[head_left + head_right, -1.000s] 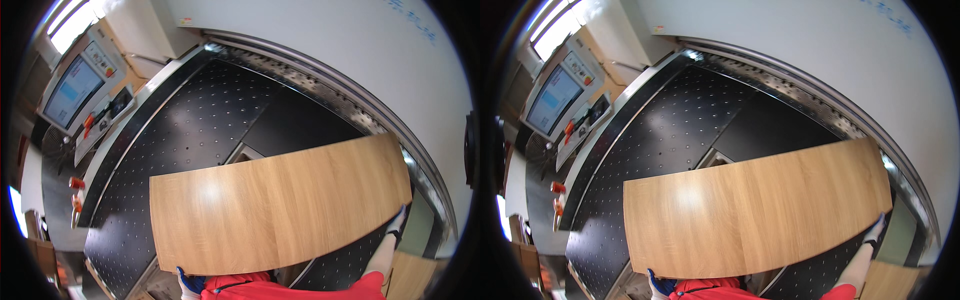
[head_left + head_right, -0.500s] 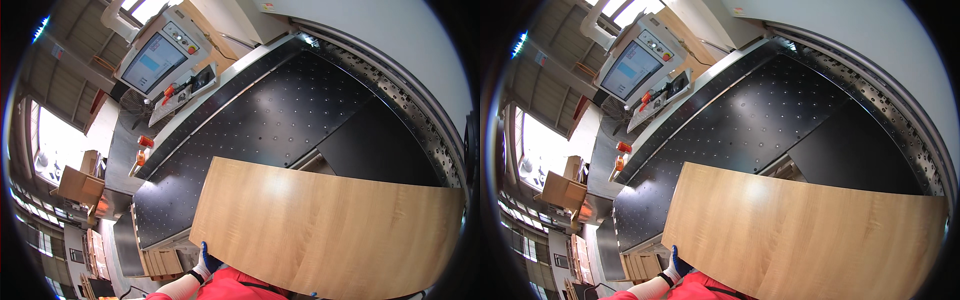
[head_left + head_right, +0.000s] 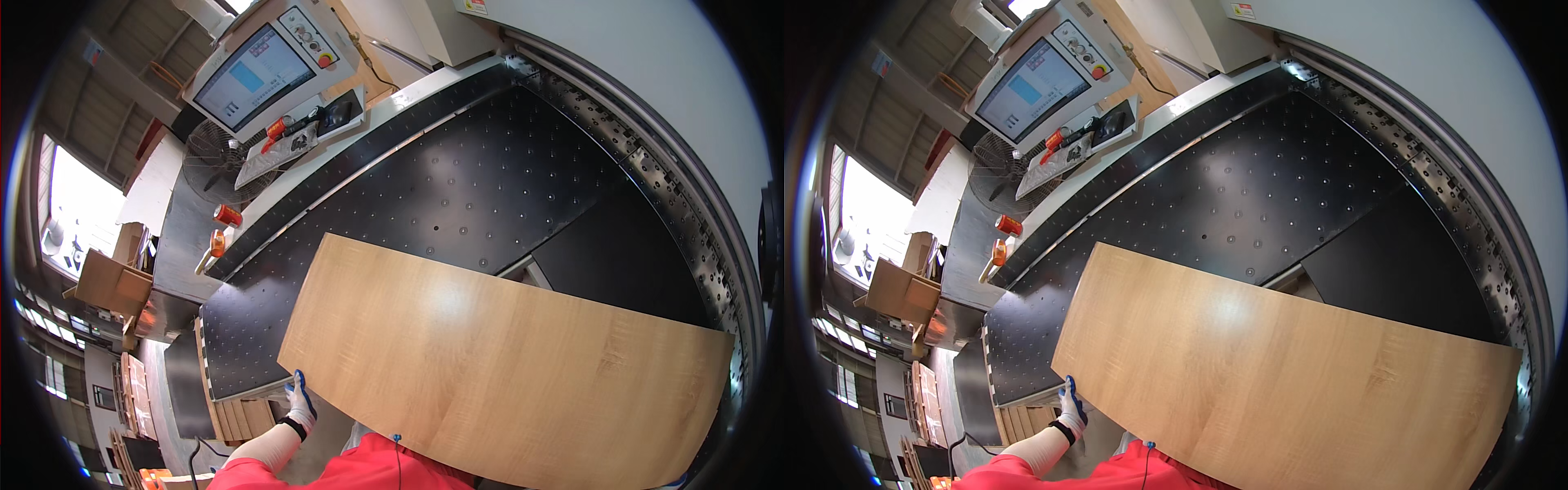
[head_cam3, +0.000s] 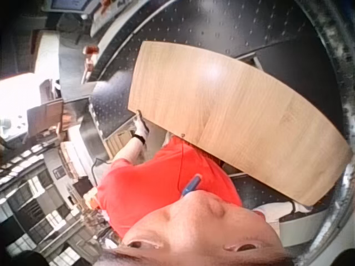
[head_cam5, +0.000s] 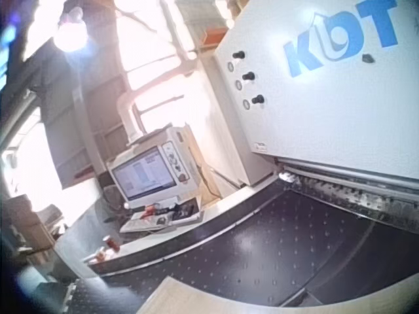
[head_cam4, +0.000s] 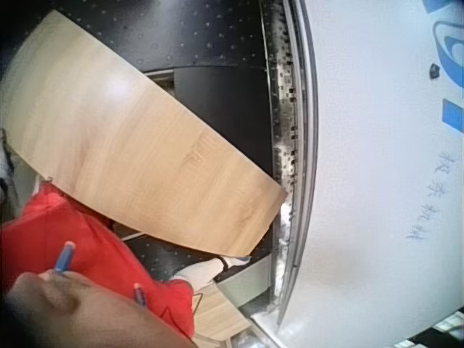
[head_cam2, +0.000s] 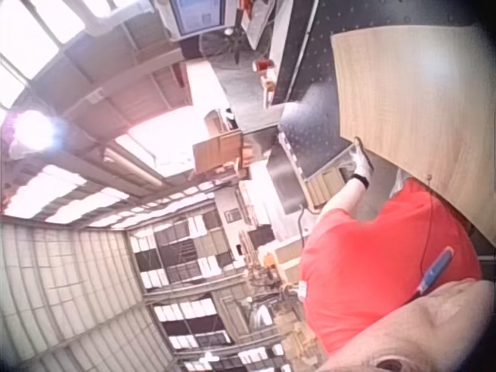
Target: The worker moves wooden panels from a stack, feeds them through an industrial woodworking machine, and stacks the processed planks onto a pallet.
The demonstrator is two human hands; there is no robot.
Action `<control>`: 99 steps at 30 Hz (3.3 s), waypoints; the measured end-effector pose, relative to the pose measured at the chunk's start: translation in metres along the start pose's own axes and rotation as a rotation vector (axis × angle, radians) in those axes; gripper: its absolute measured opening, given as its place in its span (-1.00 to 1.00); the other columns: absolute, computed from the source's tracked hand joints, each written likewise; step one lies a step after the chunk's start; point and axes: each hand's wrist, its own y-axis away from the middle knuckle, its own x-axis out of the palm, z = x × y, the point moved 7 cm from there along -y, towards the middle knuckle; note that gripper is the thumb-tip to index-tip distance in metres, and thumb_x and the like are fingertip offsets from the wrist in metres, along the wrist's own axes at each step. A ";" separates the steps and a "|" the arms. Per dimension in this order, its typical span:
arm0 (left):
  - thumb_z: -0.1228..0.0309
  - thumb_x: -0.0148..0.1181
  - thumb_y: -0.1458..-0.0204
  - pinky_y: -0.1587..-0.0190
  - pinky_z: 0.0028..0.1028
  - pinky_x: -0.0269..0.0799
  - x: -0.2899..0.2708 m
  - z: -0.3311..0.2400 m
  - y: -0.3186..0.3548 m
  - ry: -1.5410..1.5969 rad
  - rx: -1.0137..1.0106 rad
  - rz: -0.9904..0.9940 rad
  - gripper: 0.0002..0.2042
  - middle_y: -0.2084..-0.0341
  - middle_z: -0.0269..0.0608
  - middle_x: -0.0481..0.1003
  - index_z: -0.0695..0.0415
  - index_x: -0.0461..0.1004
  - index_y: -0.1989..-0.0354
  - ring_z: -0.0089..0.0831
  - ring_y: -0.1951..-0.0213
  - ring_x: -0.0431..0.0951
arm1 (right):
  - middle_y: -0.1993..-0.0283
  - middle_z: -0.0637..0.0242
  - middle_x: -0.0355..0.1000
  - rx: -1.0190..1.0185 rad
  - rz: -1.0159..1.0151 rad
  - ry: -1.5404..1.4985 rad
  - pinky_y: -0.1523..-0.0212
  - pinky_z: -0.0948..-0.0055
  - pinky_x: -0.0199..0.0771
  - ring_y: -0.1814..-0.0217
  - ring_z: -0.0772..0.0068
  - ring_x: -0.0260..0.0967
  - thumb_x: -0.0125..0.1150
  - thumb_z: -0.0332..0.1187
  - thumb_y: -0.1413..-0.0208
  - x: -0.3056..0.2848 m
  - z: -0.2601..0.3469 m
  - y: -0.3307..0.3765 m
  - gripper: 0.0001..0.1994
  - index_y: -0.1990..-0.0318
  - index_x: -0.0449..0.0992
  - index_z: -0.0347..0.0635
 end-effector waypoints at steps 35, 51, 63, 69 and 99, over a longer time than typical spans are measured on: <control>0.04 -0.04 -0.38 -0.53 -0.19 -0.08 0.016 -0.099 -0.139 0.807 0.505 -0.435 -0.28 -0.53 -0.09 -0.10 0.14 -0.12 -0.55 -0.21 -0.50 0.01 | -0.68 0.17 -0.43 -0.099 0.977 -0.690 -0.63 0.18 -0.41 -0.71 0.26 -0.43 0.02 0.13 -0.37 0.645 0.254 0.688 -0.09 -0.58 -0.33 -0.17; 0.10 -0.14 -0.42 -0.34 -0.19 0.29 0.018 -0.137 -0.176 0.724 0.564 0.095 -0.46 -0.20 0.01 0.45 0.35 0.30 -0.31 -0.21 -0.22 0.45 | -0.50 0.12 0.07 -0.115 0.979 -0.913 -0.41 0.12 0.21 -0.45 0.13 0.14 0.06 -0.11 -0.37 0.666 0.259 0.761 -0.31 -0.51 -0.02 -0.18; 0.21 0.11 -0.26 -0.41 -0.23 0.16 0.102 -0.229 -0.173 0.848 0.278 0.871 -0.27 -0.45 -0.15 0.17 0.08 -0.04 -0.56 -0.23 -0.40 0.23 | -0.55 0.01 -0.03 -0.532 0.765 -0.763 -0.47 0.13 0.08 -0.51 0.07 0.04 0.10 -0.14 -0.33 0.698 0.294 0.687 -0.22 -0.53 -0.14 -0.28; 0.43 0.03 -0.26 -0.38 -0.19 0.25 0.199 -0.243 -0.111 0.834 0.214 0.938 -0.27 -0.44 -0.11 0.16 0.01 -0.13 -0.58 -0.20 -0.38 0.27 | -0.59 0.09 -0.10 -0.380 0.875 -0.966 -0.51 0.13 0.00 -0.56 0.10 -0.04 0.07 -0.25 -0.31 0.770 0.303 0.560 -0.21 -0.57 -0.21 -0.18; 0.44 0.36 -0.06 -0.50 -0.31 -0.16 0.325 -0.268 -0.039 0.753 0.244 1.001 0.05 -0.53 -0.12 -0.11 0.17 -0.36 -0.58 -0.32 -0.51 -0.09 | -0.41 0.16 0.28 -0.107 1.022 -0.877 -0.37 -0.01 0.29 -0.38 0.04 0.28 -0.04 0.05 -0.34 0.779 0.332 0.525 -0.35 -0.48 0.13 -0.04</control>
